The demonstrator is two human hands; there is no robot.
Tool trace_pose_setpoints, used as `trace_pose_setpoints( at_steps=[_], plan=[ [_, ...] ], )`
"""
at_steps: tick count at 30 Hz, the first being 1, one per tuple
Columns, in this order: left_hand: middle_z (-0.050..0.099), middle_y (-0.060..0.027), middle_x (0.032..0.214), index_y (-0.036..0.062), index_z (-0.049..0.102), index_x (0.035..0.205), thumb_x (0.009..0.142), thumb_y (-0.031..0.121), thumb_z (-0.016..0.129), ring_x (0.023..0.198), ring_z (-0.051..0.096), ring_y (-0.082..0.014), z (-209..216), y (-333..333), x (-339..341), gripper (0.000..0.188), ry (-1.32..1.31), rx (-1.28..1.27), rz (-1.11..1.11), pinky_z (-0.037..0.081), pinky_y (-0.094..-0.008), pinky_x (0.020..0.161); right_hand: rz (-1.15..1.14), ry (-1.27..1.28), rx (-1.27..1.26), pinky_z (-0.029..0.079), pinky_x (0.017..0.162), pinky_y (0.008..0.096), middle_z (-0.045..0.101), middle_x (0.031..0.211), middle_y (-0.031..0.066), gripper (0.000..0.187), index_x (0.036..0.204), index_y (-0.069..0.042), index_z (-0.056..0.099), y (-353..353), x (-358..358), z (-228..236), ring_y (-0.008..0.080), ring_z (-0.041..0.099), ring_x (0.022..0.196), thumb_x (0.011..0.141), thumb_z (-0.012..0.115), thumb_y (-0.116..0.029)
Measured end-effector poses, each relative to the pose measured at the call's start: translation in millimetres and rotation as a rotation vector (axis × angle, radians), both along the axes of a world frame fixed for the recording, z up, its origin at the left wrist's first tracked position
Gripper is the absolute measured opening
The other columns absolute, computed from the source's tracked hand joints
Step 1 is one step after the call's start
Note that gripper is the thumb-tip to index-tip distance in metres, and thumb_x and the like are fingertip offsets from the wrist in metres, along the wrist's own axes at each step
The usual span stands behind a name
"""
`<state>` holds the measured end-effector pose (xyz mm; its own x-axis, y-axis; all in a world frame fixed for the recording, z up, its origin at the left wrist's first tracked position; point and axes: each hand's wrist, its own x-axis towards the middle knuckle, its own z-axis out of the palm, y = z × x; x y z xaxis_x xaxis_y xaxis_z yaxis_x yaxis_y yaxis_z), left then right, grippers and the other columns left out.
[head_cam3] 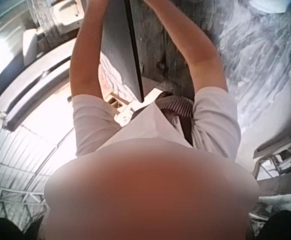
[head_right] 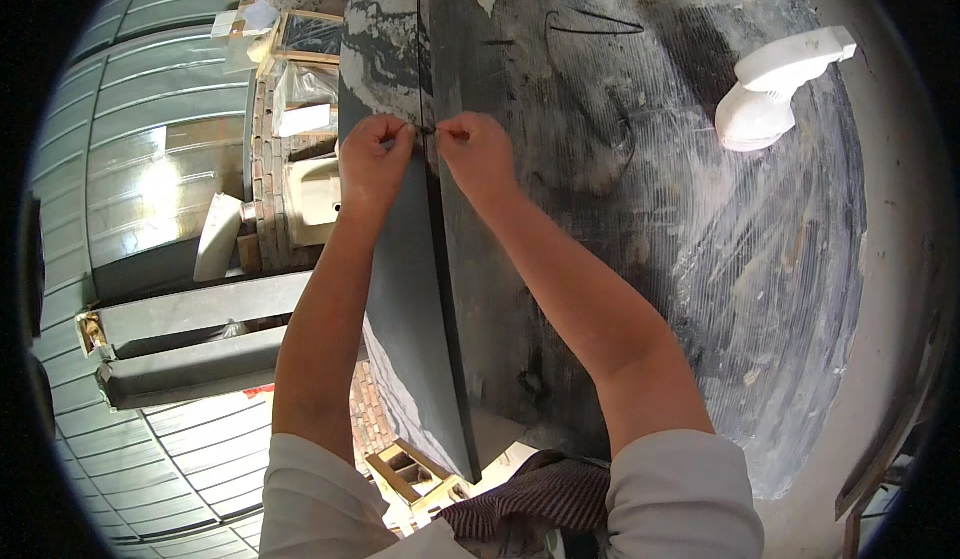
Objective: The person uses a small metal tool to peel a dark film or coating from a large flat panel. They work along the edges and corners, lifting and removing sections of the material. The person moves around the panel to access different areas and continues peeling until the end of the clip.
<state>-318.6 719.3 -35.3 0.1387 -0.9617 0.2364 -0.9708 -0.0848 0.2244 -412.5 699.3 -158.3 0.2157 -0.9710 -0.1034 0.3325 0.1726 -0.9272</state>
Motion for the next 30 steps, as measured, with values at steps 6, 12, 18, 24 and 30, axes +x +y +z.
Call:
trace_pose_setpoints(
  at_steps=[6,12,18,24,30],
  plan=[
    [0.066,-0.0118,0.084,0.0021,0.066,0.082,0.085,0.009,0.071,0.076,0.067,-0.0276,5.1,19.0,-13.2,0.009,0.022,0.027,0.027,0.054,-0.0358,0.068,0.016,0.004,-0.001,0.051,0.071,0.0297,0.069,0.089,0.0064,0.014,0.099,-0.001,0.073,17.9,-6.8,-0.7,0.0135,0.064,0.081,0.09,0.07,-0.011],
    [0.066,-0.0114,0.084,0.0023,0.066,0.082,0.085,0.007,0.071,0.075,0.068,-0.0268,6.8,42.2,-17.5,0.008,0.032,0.053,0.044,0.055,-0.0352,0.067,0.042,0.031,0.0,0.051,0.071,0.0297,0.068,0.089,0.0066,0.013,0.099,-0.001,0.073,40.8,-17.8,4.5,0.014,0.064,0.082,0.09,0.071,-0.01],
    [0.066,-0.0108,0.084,0.0025,0.066,0.083,0.085,0.008,0.071,0.075,0.068,-0.0259,9.8,64.1,-24.8,0.007,0.067,0.095,0.069,0.055,-0.0356,0.067,0.056,0.042,0.012,0.051,0.072,0.0297,0.067,0.092,0.0063,0.012,0.098,-0.002,0.073,62.2,-27.9,8.1,0.0147,0.064,0.085,0.09,0.071,-0.01],
    [0.066,-0.0107,0.084,0.003,0.066,0.083,0.085,0.009,0.071,0.074,0.068,-0.0264,11.0,85.3,-33.0,0.008,0.095,0.087,0.056,0.054,-0.0354,0.067,0.078,0.032,0.022,0.051,0.073,0.0298,0.068,0.092,0.0063,0.012,0.099,-0.003,0.073,82.9,-35.3,6.2,0.0154,0.065,0.085,0.09,0.071,-0.01],
    [0.067,-0.0105,0.083,0.0032,0.067,0.083,0.085,0.01,0.072,0.073,0.068,-0.0263,11.7,100.2,-36.3,0.008,0.077,0.096,0.07,0.053,-0.0359,0.066,0.073,0.047,0.003,0.051,0.072,0.03,0.068,0.093,0.0067,0.013,0.099,-0.003,0.072,97.6,-40.7,8.4,0.0157,0.065,0.086,0.09,0.072,-0.011]
  ],
)
